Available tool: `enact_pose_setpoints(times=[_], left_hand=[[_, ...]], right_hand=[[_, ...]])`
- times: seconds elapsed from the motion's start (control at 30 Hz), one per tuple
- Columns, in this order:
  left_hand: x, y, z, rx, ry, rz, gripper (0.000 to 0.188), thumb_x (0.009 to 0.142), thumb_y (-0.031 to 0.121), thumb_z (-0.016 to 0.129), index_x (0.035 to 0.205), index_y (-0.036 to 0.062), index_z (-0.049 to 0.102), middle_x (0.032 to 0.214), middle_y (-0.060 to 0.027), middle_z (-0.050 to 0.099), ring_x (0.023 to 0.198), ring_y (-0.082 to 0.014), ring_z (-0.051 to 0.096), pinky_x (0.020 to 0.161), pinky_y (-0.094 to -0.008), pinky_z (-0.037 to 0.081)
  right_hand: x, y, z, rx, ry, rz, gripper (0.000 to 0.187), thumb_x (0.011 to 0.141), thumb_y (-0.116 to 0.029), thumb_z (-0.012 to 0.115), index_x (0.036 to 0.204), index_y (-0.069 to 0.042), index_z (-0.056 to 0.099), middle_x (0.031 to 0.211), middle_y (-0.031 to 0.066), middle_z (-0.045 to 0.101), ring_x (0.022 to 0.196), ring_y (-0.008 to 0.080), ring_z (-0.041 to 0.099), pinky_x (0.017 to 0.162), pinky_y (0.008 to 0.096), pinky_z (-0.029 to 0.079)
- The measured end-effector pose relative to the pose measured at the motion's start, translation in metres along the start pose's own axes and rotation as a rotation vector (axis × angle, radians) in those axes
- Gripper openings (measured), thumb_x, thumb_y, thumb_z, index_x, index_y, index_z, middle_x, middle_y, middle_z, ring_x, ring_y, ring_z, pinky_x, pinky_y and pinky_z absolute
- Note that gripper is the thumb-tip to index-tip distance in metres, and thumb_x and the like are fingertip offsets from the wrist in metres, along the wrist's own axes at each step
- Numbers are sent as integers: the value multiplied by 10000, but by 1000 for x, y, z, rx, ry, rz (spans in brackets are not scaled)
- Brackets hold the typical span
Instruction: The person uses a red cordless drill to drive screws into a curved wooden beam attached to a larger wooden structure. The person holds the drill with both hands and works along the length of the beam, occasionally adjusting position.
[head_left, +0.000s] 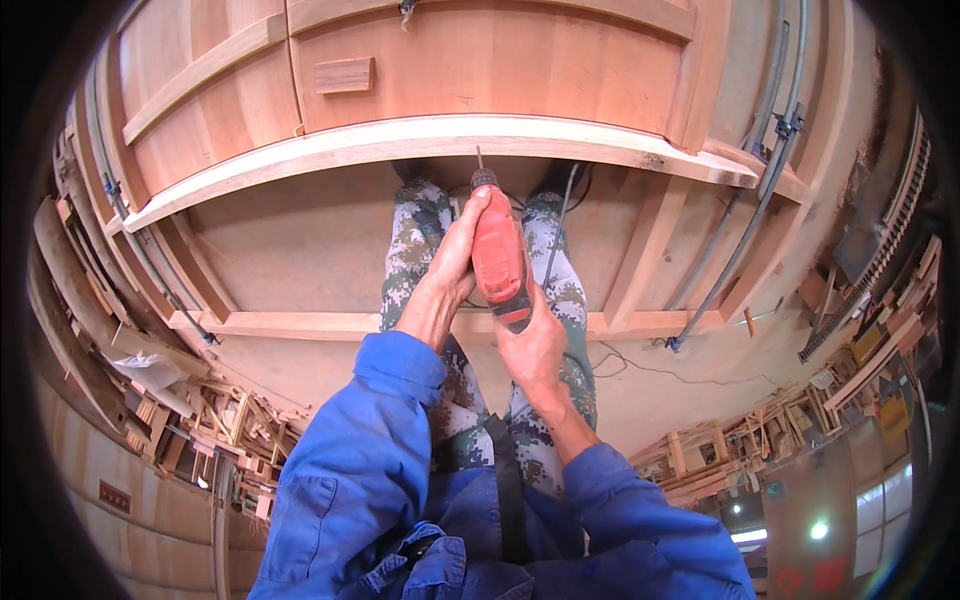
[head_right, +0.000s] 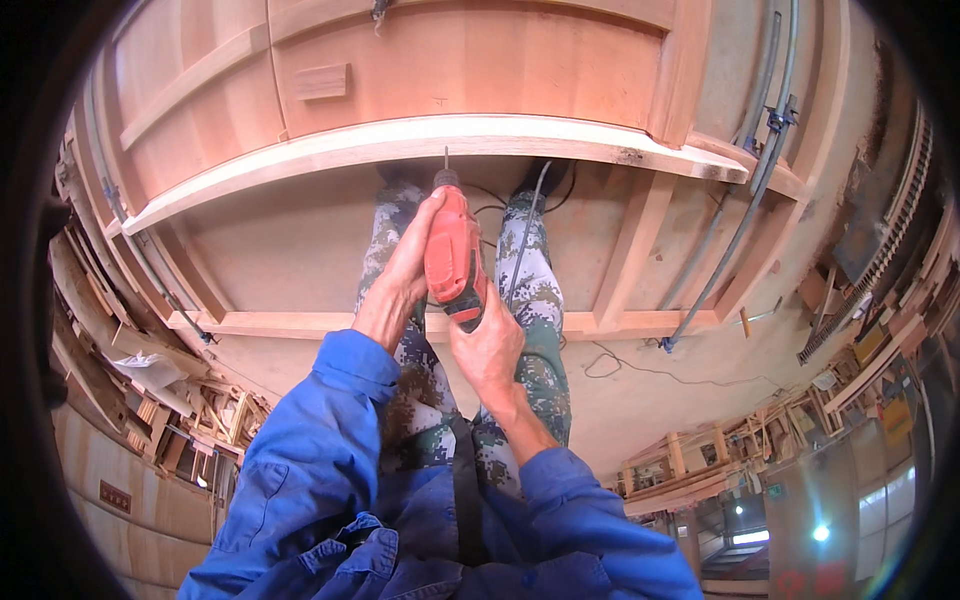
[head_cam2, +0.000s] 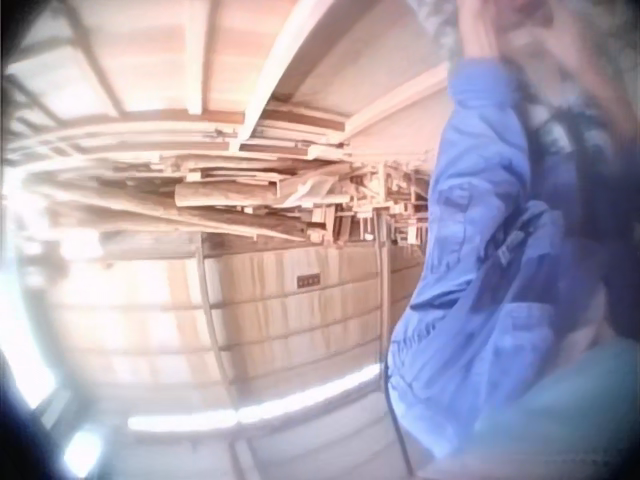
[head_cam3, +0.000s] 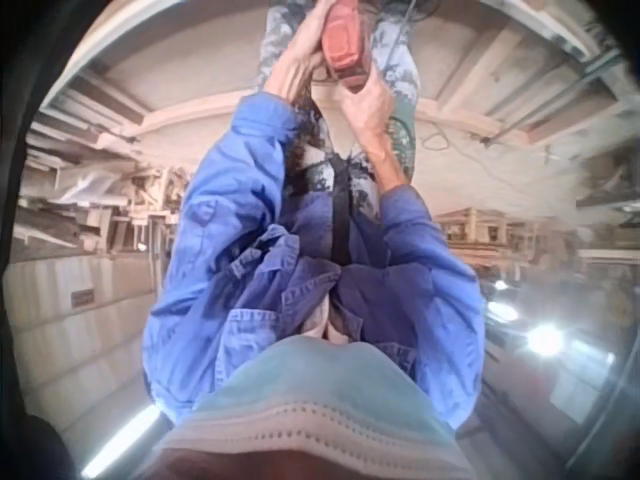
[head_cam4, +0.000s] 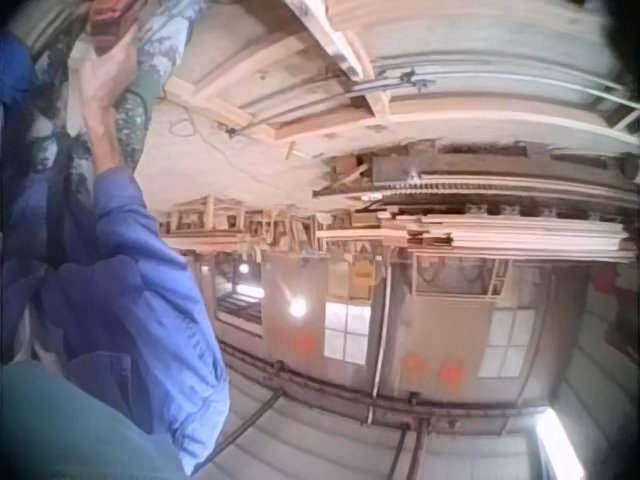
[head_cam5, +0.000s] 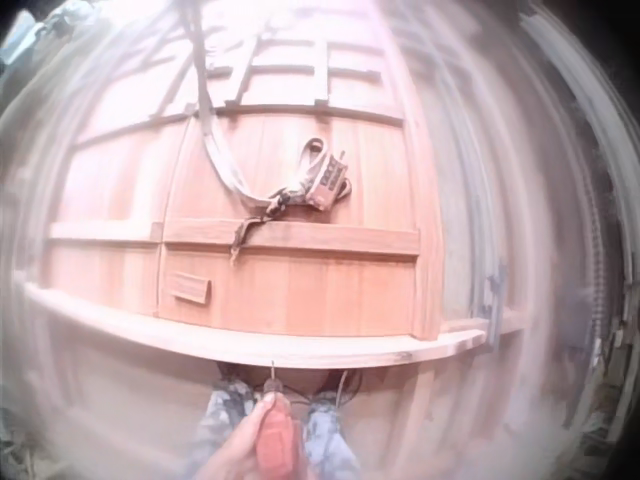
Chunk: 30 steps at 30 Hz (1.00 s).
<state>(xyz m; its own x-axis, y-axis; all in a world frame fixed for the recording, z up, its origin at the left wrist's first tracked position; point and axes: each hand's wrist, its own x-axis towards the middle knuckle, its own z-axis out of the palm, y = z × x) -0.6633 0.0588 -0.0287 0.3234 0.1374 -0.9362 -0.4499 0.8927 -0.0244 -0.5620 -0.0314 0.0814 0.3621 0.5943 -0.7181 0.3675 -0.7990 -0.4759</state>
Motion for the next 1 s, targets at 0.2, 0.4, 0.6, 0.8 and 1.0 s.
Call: enact_pose_setpoints(times=[0.2, 0.4, 0.6, 0.8, 1.0], left_hand=[[3, 15, -47, 3, -34, -74, 475, 1021, 561, 626, 1165, 108, 621, 957, -72, 691, 823, -196, 682, 723, -369, 602], [-12, 30, -59, 33, -26, -84, 472, 1018, 550, 649, 1122, 90, 653, 972, -69, 696, 845, -186, 679, 778, -372, 595], [-11, 36, -69, 32, 32, -25, 528, 1021, 549, 649, 1160, 40, 667, 1017, -75, 703, 886, -172, 681, 813, -359, 587], [4, 32, -88, 95, 55, 9, 506, 1024, 542, 649, 1178, 61, 673, 1025, -37, 699, 878, -142, 668, 810, -340, 583], [22, 20, -95, 185, 94, 6, 590, 1022, 578, 622, 1159, 8, 688, 1046, -72, 715, 895, -153, 669, 830, -341, 569]], right_hand=[[-16, -20, 38, -84, 21, 86, 585, 831, -158, 809, 1373, -47, 617, 1093, 270, 735, 1066, 458, 706, 873, 473, 569], [-25, -29, 65, -73, 25, 96, 683, 805, -151, 805, 1438, -47, 572, 1112, 278, 733, 1091, 442, 711, 905, 473, 567], [-25, -31, 83, -35, 29, 95, 613, 830, -148, 847, 1369, 24, 610, 1069, 265, 748, 1037, 375, 757, 863, 425, 575], [-23, -39, 94, 56, -22, 141, 603, 836, -108, 814, 1379, 36, 593, 1117, 220, 744, 998, 309, 737, 900, 424, 555], [-18, -22, 104, 15, -48, 152, 615, 863, -139, 817, 1404, 34, 584, 1139, 218, 738, 990, 282, 727, 893, 404, 554]])
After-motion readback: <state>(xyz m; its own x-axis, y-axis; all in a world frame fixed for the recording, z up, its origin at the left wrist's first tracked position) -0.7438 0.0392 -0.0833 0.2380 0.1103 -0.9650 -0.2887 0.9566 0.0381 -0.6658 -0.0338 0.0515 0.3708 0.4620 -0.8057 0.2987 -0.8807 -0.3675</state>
